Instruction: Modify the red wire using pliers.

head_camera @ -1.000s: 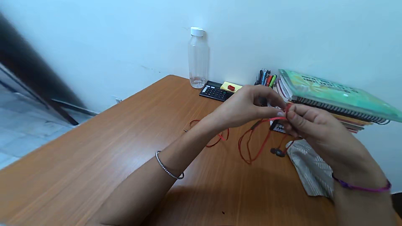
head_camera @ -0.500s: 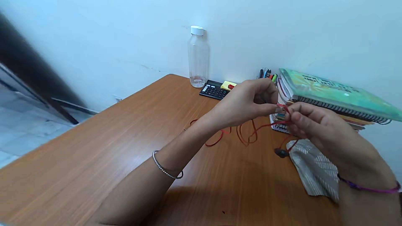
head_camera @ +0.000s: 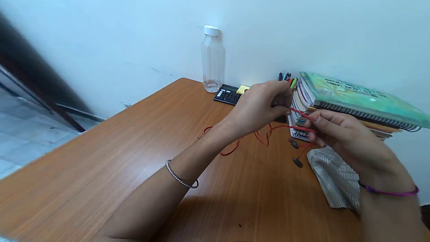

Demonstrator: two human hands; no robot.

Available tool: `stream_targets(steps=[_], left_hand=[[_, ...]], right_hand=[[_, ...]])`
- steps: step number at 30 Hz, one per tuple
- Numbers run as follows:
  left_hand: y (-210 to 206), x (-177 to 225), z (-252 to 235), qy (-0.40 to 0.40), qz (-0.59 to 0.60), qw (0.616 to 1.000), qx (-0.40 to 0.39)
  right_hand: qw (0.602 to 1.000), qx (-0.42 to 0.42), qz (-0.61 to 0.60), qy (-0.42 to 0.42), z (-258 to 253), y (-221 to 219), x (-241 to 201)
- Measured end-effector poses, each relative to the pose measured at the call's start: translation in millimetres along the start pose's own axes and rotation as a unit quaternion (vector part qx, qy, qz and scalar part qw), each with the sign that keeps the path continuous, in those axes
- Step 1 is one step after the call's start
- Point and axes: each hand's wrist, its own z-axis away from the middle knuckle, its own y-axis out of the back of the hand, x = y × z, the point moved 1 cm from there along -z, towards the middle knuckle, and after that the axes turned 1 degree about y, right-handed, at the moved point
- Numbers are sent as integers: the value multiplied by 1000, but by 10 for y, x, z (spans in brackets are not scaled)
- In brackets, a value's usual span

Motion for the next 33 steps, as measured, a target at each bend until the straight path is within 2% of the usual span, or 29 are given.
stream_targets(steps=[3, 7, 11, 13, 17, 20, 23, 26, 29, 33], left_hand=[[39, -60, -16, 20, -46, 998, -47], [292, -217, -45, 104, -104, 980, -135], [641, -477, -5, 137, -161, 968, -135], [811, -604, 33, 181, -195, 956, -124], [1082, -860, 133, 309, -244, 915, -87], [1194, -1047, 206, 361, -265, 892, -64], [1177, -1202, 244, 399, -274, 871, -78], [1104, -1288, 242, 418, -273, 860, -110], [1075, -1328, 243, 411, -263, 863, -129], [1066, -1309, 230, 399, -241, 872, -148]], right_hand=[[1000, 6, -5, -16, -23, 41, 35], [995, 47, 68, -54, -41, 203, 87], [974, 111, 161, -112, -105, 403, 219], [968, 122, 180, -124, -144, 472, 334], [969, 96, 182, -134, -237, 425, 572], [966, 48, 204, -149, -334, 269, 772], [955, 0, 244, -170, -442, 106, 1026], [944, -20, 269, -191, -488, 11, 1170], [935, -56, 295, -187, -477, 134, 1132], [907, -3, 376, -189, -329, 575, 829]])
